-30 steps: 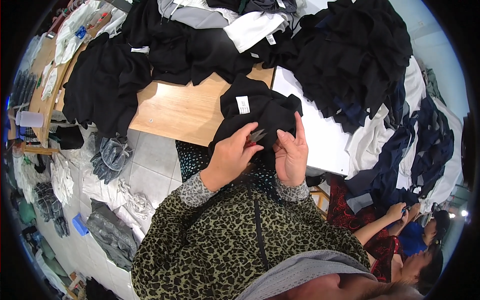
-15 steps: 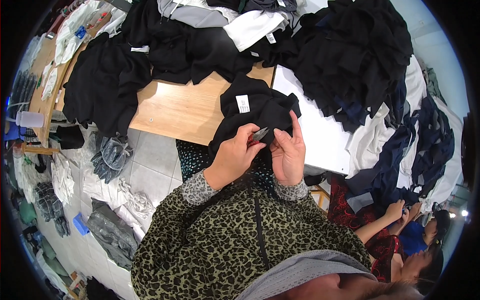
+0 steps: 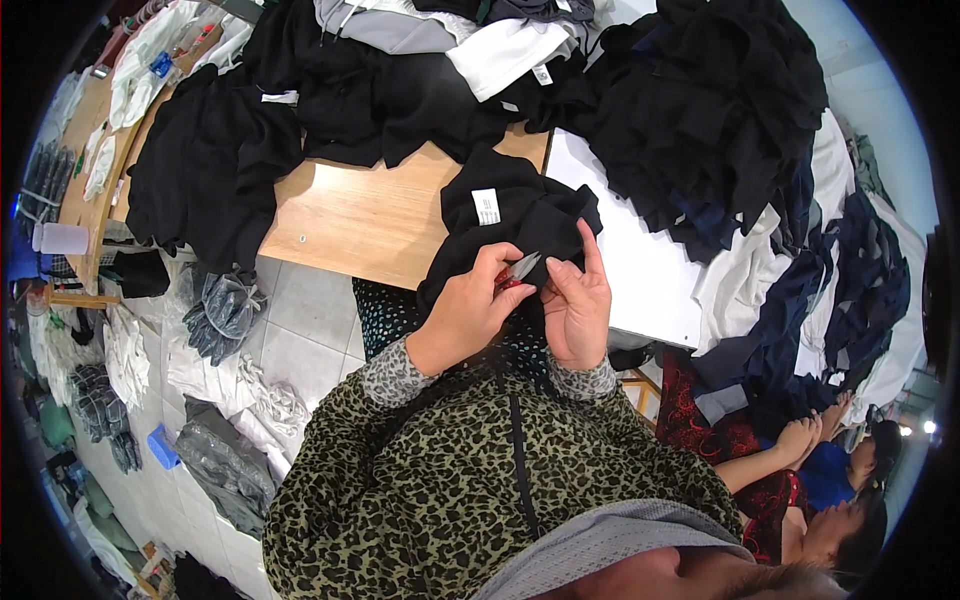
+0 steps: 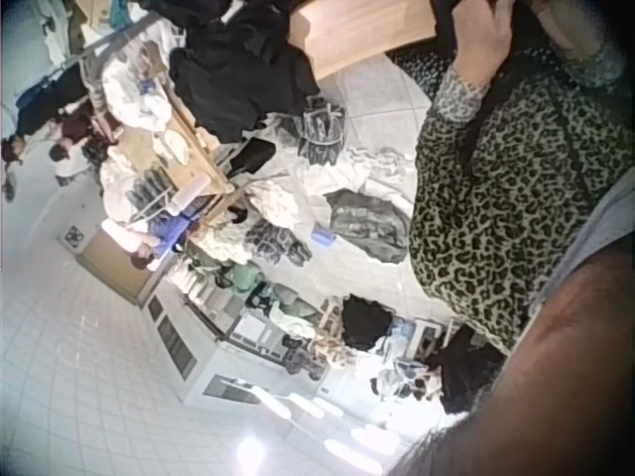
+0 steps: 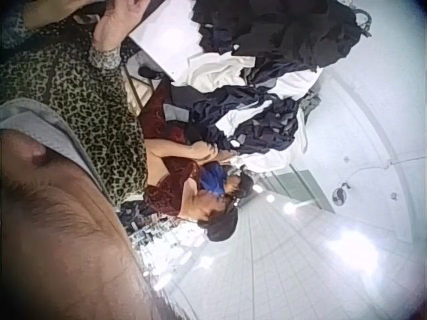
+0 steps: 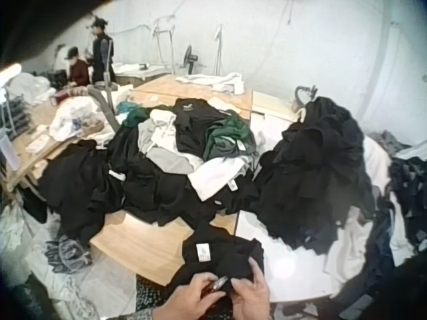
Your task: Trimming excess threads and inspecting black textile garments using small scissors.
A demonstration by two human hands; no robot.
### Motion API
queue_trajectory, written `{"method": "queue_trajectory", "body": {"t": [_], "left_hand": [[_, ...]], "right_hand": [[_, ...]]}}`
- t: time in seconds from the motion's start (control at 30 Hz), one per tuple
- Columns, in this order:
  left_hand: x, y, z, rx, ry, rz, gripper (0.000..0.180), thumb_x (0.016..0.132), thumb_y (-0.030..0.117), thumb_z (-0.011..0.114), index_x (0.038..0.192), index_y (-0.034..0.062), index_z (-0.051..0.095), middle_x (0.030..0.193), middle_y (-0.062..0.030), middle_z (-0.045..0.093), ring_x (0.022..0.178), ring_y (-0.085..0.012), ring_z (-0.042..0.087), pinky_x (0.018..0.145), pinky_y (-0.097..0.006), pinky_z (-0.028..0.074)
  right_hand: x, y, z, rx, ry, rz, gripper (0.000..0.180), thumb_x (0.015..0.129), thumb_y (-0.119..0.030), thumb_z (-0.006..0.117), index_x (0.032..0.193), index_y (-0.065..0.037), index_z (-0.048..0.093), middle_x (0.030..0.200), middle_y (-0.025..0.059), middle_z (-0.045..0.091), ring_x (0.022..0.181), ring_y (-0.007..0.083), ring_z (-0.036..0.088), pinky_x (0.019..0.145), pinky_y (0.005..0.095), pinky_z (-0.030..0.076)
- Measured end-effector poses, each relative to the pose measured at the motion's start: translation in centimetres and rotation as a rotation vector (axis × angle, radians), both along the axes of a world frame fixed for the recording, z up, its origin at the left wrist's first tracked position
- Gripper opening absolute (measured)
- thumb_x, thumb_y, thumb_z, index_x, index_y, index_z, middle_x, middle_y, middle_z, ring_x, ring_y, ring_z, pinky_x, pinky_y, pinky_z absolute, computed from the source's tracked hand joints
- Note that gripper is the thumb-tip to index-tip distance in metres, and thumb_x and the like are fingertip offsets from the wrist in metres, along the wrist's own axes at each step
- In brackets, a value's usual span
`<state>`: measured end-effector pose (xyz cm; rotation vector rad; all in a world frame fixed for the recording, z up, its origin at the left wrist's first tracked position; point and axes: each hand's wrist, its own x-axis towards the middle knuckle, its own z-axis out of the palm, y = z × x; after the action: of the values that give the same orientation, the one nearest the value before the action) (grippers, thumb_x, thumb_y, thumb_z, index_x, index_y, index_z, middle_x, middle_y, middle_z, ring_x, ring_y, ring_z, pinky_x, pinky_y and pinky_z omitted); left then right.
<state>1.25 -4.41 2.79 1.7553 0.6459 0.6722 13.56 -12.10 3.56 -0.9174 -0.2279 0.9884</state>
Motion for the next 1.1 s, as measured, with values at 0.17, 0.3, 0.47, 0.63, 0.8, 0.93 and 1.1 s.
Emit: {"method": "queue_trajectory", "body": {"t": [0.17, 0.3, 0.47, 0.63, 0.8, 0.93, 1.1], "left_hand": [[0.16, -0.03, -0.13, 0.009, -0.012, 0.005, 0.035, 0.084, 0.013, 0.065, 0.110, 0.0018, 0.043, 0.079, -0.0159, 0.062, 0.068, -0.0289, 0.064, 0.056, -0.032, 0.048], [0.23, -0.09, -0.19, 0.036, -0.017, 0.056, 0.036, 0.084, 0.012, 0.065, 0.110, 0.0014, 0.044, 0.079, -0.0157, 0.062, 0.067, -0.0278, 0.064, 0.056, -0.031, 0.049], [0.09, -0.61, -0.29, 0.146, -0.027, 0.113, 0.036, 0.082, 0.011, 0.067, 0.110, 0.0016, 0.046, 0.078, -0.0145, 0.062, 0.066, -0.0261, 0.064, 0.055, -0.031, 0.049], [0.15, -0.81, -0.20, 0.363, 0.020, 0.078, 0.042, 0.078, 0.007, 0.071, 0.111, -0.0012, 0.046, 0.090, -0.0148, 0.061, 0.066, -0.0254, 0.065, 0.055, -0.031, 0.051], [0.28, -0.81, -0.42, 0.396, 0.016, 0.088, 0.042, 0.077, 0.006, 0.070, 0.110, -0.0013, 0.046, 0.091, -0.0151, 0.060, 0.064, -0.0252, 0.064, 0.054, -0.031, 0.051], [0.32, -0.80, -0.25, 0.404, 0.017, 0.081, 0.041, 0.078, 0.006, 0.070, 0.110, -0.0014, 0.046, 0.090, -0.0150, 0.060, 0.064, -0.0251, 0.063, 0.054, -0.030, 0.051], [0.35, -0.85, -0.41, 0.404, 0.007, 0.085, 0.040, 0.078, 0.005, 0.069, 0.110, -0.0015, 0.046, 0.090, -0.0149, 0.060, 0.064, -0.0249, 0.063, 0.054, -0.030, 0.051]], "right_hand": [[0.02, -0.04, 0.02, -0.015, -0.004, -0.003, 0.064, 0.087, 0.005, 0.053, 0.142, -0.003, 0.021, 0.084, 0.0059, 0.062, 0.081, 0.0114, 0.061, 0.073, 0.0235, 0.049], [0.16, -0.14, -0.05, 0.011, 0.009, 0.001, 0.068, 0.086, 0.005, 0.055, 0.143, -0.005, 0.020, 0.084, 0.0048, 0.061, 0.079, 0.0106, 0.059, 0.074, 0.0269, 0.049], [0.01, 0.06, 0.36, -0.004, 0.026, -0.044, 0.068, 0.086, 0.005, 0.055, 0.143, -0.005, 0.019, 0.083, 0.0041, 0.061, 0.078, 0.0100, 0.059, 0.074, 0.0265, 0.049], [-0.06, 0.03, -0.09, 0.022, 0.012, -0.045, 0.067, 0.087, 0.005, 0.054, 0.143, -0.005, 0.020, 0.082, 0.0038, 0.061, 0.076, 0.0090, 0.058, 0.072, 0.0248, 0.049], [-0.56, 0.26, 0.54, -0.031, -0.045, -0.075, 0.066, 0.087, 0.004, 0.055, 0.143, -0.002, 0.021, 0.077, 0.0020, 0.059, 0.069, 0.0078, 0.055, 0.065, 0.0213, 0.045], [-0.53, 0.06, 0.13, -0.020, -0.083, -0.069, 0.066, 0.087, 0.004, 0.055, 0.143, -0.002, 0.021, 0.075, 0.0021, 0.059, 0.069, 0.0078, 0.056, 0.063, 0.0212, 0.045], [-0.74, 0.12, 0.08, -0.034, -0.067, -0.095, 0.068, 0.085, 0.006, 0.057, 0.143, -0.002, 0.021, 0.075, 0.0011, 0.060, 0.066, 0.0044, 0.054, 0.060, 0.0173, 0.042]]}}
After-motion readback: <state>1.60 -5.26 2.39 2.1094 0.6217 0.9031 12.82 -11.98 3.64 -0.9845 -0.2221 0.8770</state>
